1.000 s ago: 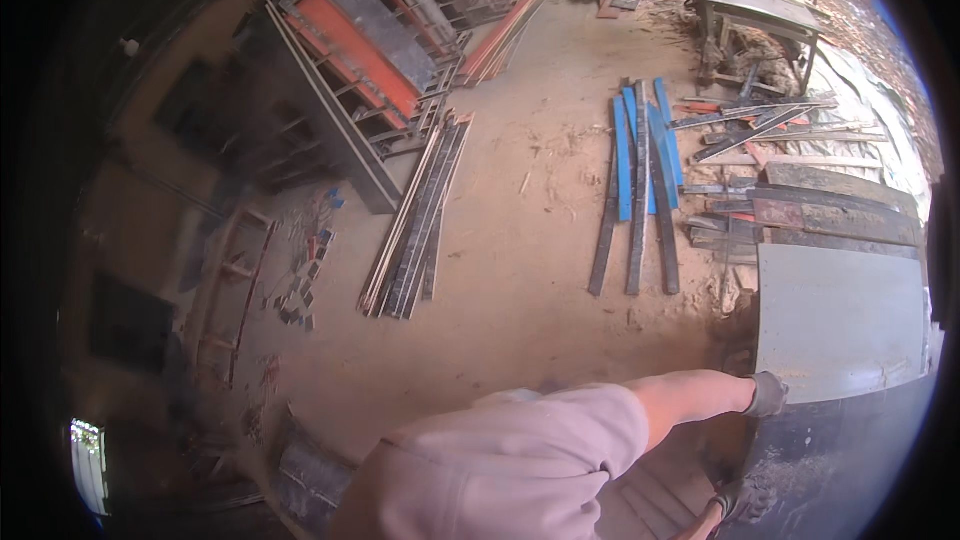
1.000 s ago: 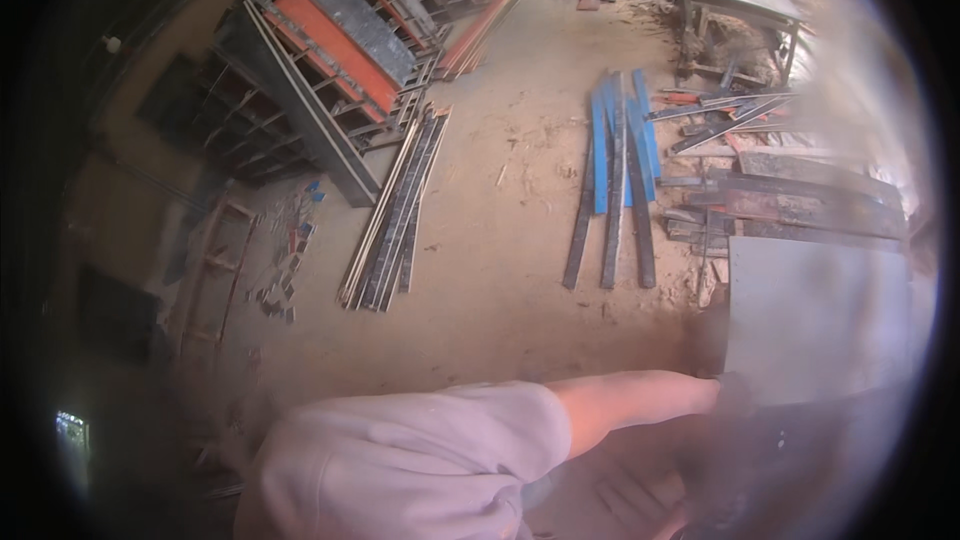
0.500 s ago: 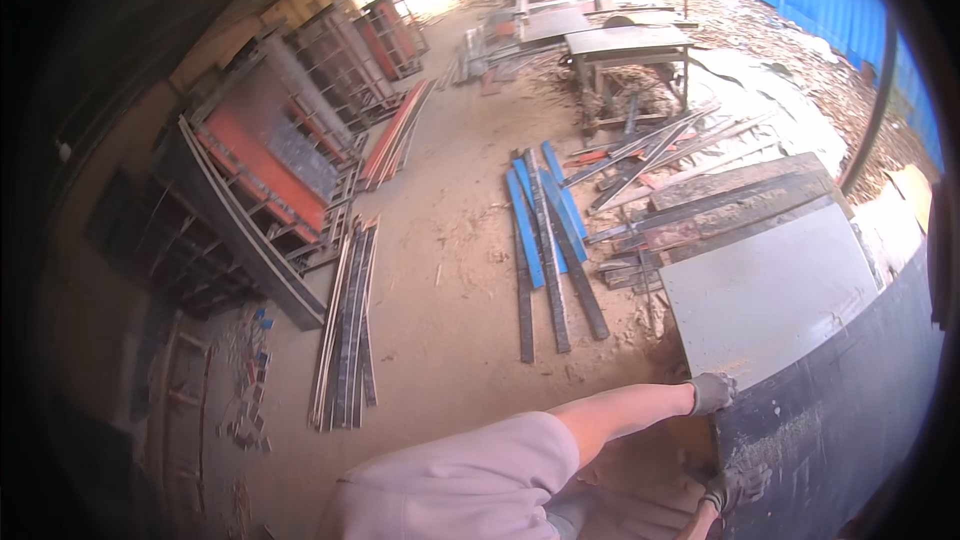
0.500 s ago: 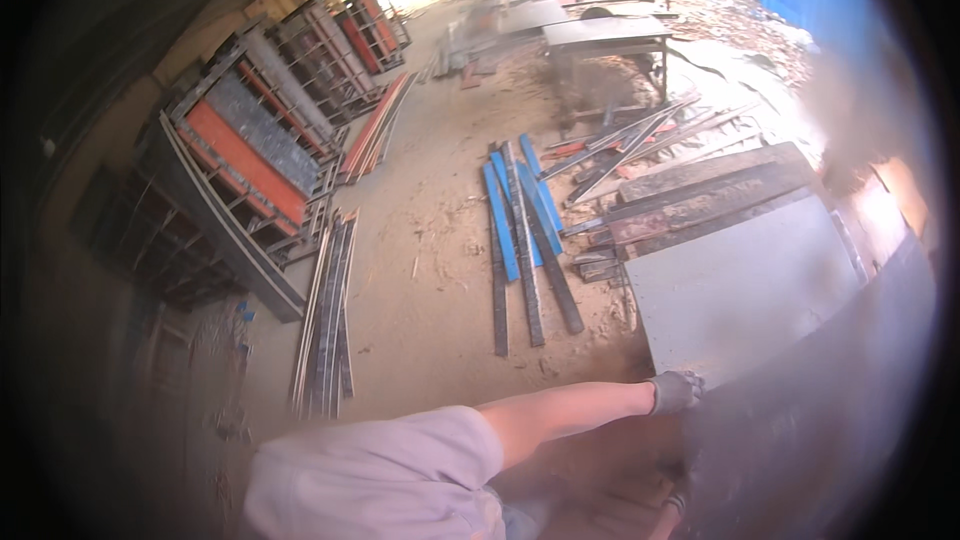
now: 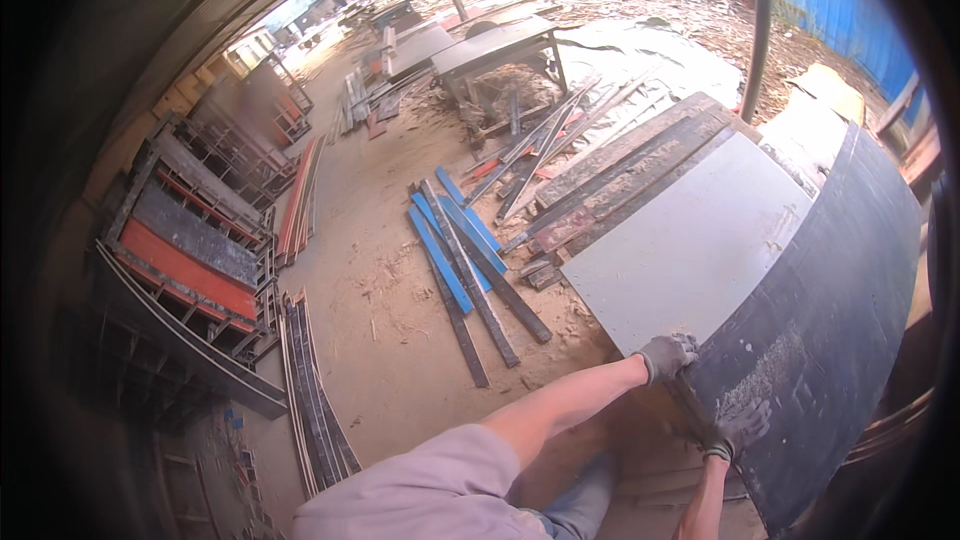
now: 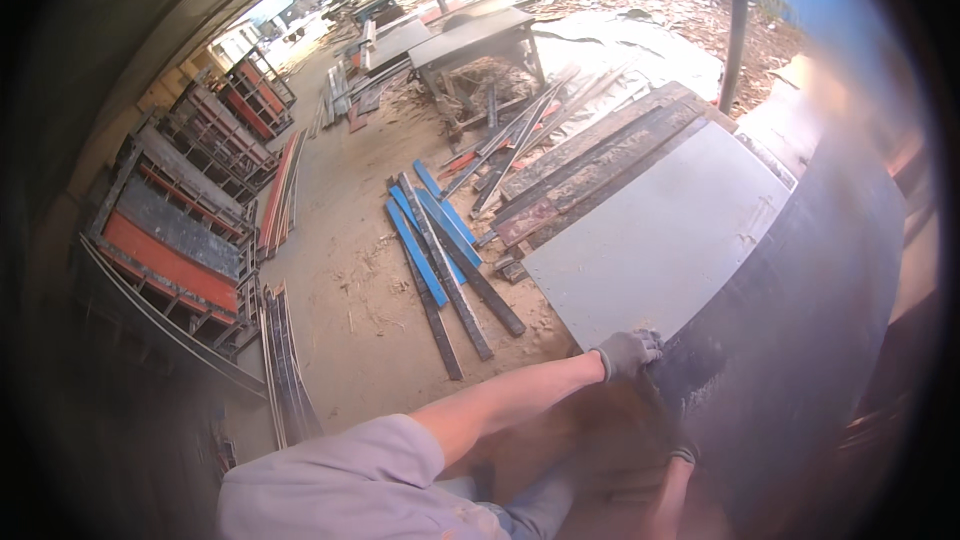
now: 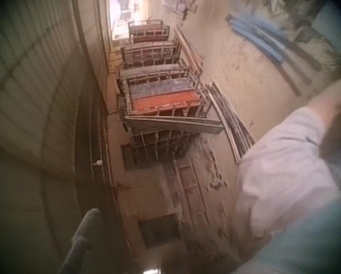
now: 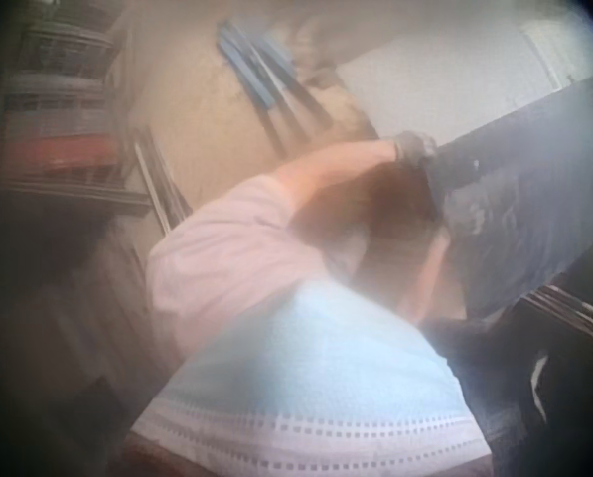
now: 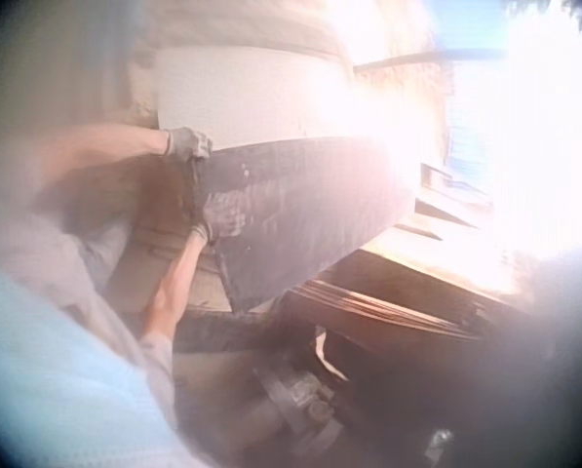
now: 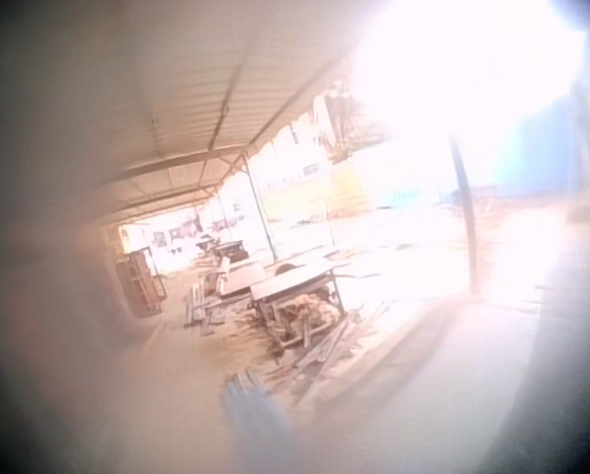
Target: The person uses a guillotine shear to cut a large black metal sheet into long strips. They repeatedly position the sheet, cut it, and remove the resulting strips, stacking them nearby.
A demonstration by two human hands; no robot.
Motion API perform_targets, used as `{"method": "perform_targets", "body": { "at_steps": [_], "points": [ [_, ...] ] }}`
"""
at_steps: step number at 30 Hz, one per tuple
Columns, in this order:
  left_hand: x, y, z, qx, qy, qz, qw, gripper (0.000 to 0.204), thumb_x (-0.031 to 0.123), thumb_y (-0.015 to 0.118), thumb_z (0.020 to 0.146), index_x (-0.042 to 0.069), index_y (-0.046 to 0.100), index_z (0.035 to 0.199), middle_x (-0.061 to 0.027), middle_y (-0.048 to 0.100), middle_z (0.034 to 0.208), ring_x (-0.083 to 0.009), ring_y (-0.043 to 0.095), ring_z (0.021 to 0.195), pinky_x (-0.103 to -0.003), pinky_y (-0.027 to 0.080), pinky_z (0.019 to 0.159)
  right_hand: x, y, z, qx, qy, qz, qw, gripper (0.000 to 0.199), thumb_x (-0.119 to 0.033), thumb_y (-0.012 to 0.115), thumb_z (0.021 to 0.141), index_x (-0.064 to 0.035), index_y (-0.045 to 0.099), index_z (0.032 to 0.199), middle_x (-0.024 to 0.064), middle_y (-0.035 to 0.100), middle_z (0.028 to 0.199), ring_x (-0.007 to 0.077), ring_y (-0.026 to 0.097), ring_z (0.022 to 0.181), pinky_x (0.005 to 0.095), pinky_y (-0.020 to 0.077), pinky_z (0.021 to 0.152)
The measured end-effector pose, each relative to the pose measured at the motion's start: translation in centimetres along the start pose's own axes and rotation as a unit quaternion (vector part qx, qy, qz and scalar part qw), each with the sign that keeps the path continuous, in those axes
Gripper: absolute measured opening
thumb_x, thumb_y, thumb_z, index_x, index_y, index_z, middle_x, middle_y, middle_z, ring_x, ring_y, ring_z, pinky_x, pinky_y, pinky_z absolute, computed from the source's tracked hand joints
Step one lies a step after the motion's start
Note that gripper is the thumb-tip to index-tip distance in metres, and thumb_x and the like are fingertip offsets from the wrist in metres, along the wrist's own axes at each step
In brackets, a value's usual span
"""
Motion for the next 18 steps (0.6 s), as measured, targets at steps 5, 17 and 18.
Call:
{"method": "perform_targets", "body": {
  "at_steps": [5, 17, 18],
  "points": [
    [0.2, -1.1, 2.6, 0.005, -0.014, 0.012, 1.000, 0.035, 0.011, 0.064, 0.074, 0.009, 0.069, 0.109, -0.0088, 0.065, 0.121, -0.0254, 0.054, 0.124, -0.037, 0.045, 0.102, 0.5, 0.7, 3.0, 0.004, 0.019, -0.001, 1.000, 0.049, -0.028, 0.050, 0.094, -0.0017, 0.050, 0.136, 0.0178, 0.043, 0.146, 0.0319, 0.038, 0.137, 0.0481, 0.0278, 0.113],
    [-1.6, -0.6, 9.1, 0.072, 0.025, -0.032, 0.997, 0.017, 0.006, 0.061, 0.070, 0.012, 0.067, 0.084, -0.0091, 0.066, 0.101, -0.0288, 0.065, 0.095, -0.037, 0.054, 0.082, 1.5, 0.5, 9.2, 0.049, -0.027, 0.060, 0.997, 0.052, -0.030, 0.051, 0.092, -0.0006, 0.051, 0.134, 0.0209, 0.043, 0.143, 0.0372, 0.038, 0.133, 0.0496, 0.0264, 0.111],
    [-1.9, -0.5, 9.8, 0.090, 0.057, -0.018, 0.994, 0.016, 0.006, 0.061, 0.067, 0.011, 0.067, 0.082, -0.0110, 0.066, 0.098, -0.0291, 0.065, 0.093, -0.038, 0.054, 0.078, 1.8, 1.0, 9.9, 0.017, -0.021, 0.106, 0.994, 0.053, -0.031, 0.051, 0.090, -0.0007, 0.051, 0.134, 0.0218, 0.043, 0.143, 0.0385, 0.038, 0.132, 0.0509, 0.0261, 0.110]
  ]
}}
Point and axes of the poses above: each hand's wrist, its own z-axis towards the middle knuckle, its own y-axis out of the palm, x = y × z, the point moved 2 cm from there along z, towards the middle knuckle
